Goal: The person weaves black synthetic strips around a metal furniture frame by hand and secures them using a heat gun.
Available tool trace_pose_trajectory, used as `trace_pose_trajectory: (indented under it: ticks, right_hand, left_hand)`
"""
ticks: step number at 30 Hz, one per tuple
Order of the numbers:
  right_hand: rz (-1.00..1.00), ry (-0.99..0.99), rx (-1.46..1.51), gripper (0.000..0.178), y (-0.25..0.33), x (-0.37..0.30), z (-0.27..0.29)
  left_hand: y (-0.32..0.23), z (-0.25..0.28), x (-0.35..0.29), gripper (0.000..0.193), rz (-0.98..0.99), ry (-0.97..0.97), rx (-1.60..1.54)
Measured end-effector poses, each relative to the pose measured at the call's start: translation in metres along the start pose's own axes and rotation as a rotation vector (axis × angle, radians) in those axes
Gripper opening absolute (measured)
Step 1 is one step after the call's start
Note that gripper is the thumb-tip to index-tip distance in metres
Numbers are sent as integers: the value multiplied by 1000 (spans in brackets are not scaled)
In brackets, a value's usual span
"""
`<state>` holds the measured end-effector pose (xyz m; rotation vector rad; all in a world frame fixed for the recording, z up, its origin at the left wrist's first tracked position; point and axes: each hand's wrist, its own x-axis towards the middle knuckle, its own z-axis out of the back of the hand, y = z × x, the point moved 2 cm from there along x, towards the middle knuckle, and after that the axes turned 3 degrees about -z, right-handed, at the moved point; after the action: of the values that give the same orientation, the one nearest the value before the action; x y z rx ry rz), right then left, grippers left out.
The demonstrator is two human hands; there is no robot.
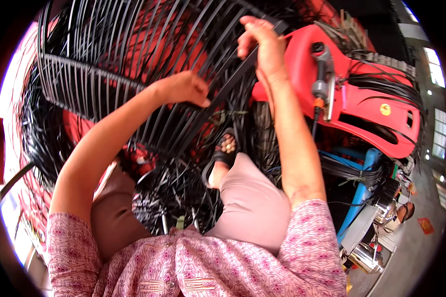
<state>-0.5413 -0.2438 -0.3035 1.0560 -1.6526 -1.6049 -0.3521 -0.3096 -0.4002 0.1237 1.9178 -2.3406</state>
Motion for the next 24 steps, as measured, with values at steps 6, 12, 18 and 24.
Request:
trace_pose_trajectory:
  ticks: [6, 12, 18, 24]
  right_hand:
    - [-147, 270, -100, 50, 17, -14, 11]
    - [-363, 329, -64, 33, 35, -41, 63]
    - [-496, 302, -179, 22, 36, -61, 79]
    - [-281, 641, 723, 41, 60, -54, 103]
  left_hand:
    - [-5, -3, -4, 21, 168, 26, -59]
    - [-3, -9, -14, 21, 186, 30, -104]
    - [-7, -9, -16, 19, 166, 28, -84]
    - [-7, -10, -13, 22, -32, 7, -5]
